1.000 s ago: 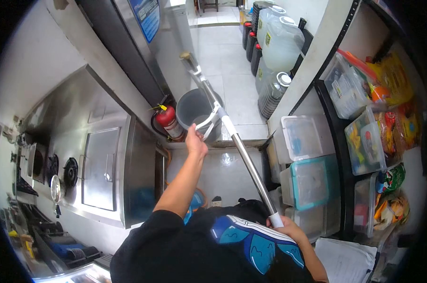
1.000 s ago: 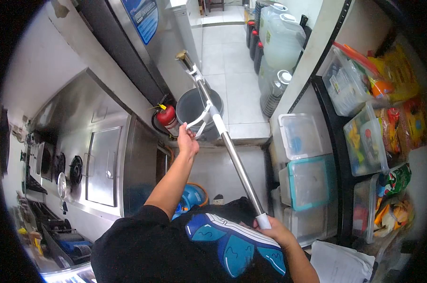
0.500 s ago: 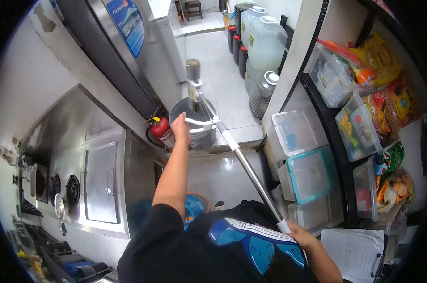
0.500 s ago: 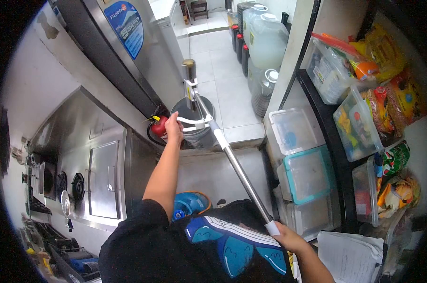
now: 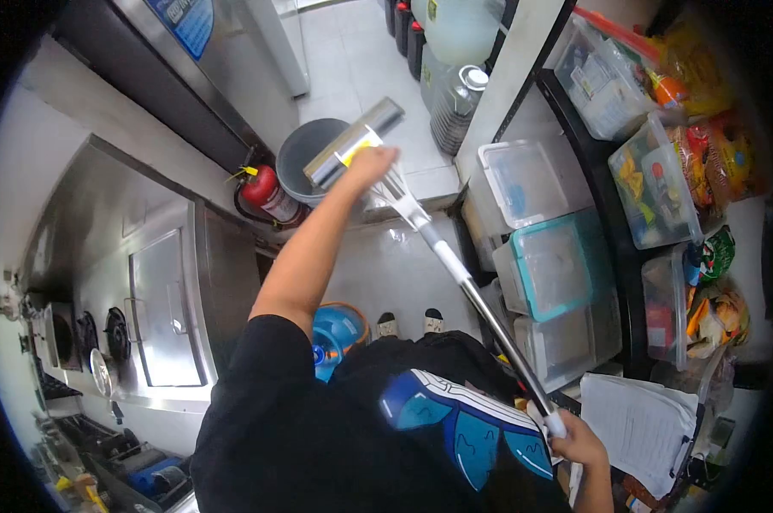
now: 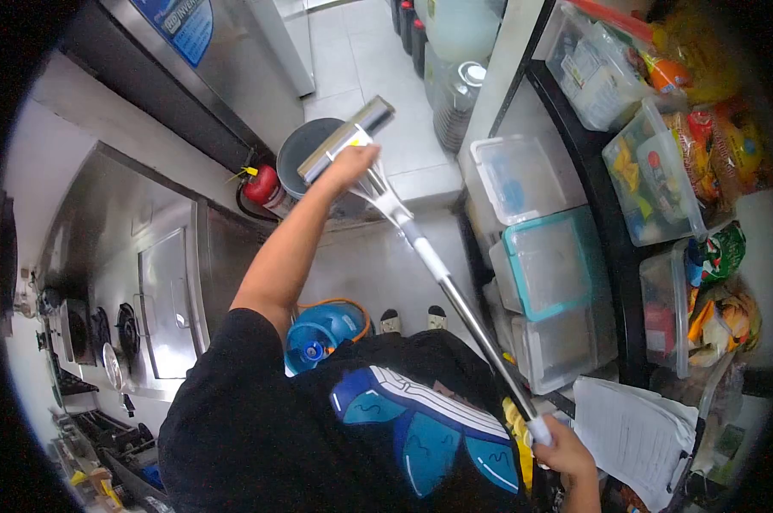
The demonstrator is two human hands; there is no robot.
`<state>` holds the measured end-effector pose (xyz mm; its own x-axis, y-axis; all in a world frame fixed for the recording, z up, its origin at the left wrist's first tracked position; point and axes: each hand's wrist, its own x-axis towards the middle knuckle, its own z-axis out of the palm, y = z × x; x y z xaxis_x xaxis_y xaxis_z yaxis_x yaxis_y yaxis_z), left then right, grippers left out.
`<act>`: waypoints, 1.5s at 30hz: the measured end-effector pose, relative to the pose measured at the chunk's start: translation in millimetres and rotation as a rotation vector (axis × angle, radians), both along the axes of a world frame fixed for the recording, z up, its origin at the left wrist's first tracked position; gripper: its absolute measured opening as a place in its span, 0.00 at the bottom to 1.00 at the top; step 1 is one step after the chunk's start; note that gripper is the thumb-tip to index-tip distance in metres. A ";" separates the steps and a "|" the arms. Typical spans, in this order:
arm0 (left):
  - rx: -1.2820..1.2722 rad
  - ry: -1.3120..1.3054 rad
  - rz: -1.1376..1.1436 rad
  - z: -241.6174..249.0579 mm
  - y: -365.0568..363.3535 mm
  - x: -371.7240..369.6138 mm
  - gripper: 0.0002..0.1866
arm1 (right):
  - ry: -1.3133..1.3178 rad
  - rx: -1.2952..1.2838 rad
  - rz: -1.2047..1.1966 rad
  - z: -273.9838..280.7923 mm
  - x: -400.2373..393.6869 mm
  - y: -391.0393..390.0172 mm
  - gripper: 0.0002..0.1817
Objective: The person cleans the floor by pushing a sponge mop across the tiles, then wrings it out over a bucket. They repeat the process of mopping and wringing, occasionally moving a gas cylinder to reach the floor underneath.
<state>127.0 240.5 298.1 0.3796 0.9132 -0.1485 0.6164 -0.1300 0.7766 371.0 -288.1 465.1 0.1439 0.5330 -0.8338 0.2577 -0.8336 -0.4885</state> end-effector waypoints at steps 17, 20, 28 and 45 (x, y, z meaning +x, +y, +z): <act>-0.004 0.361 0.105 -120.4 -102.1 -81.3 0.16 | -0.017 -0.199 0.184 -141.9 -0.9 77.1 0.11; 0.407 0.565 0.312 -88.9 -124.3 -180.4 0.18 | 0.046 -0.223 0.100 -238.5 -5.1 87.9 0.11; 0.577 1.132 0.743 -26.1 -241.6 -361.7 0.28 | 0.171 -0.223 -0.021 -335.2 -27.5 118.2 0.10; -0.017 1.400 0.521 -21.8 -286.4 -385.1 0.32 | 0.192 -0.190 0.156 -377.5 -68.2 201.8 0.09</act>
<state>-258.1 -45.9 276.4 -0.4358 0.8921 -0.1191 0.8165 0.3362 -0.4694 302.9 -86.2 87.6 -0.0969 0.3680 -0.9248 0.3077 -0.8725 -0.3795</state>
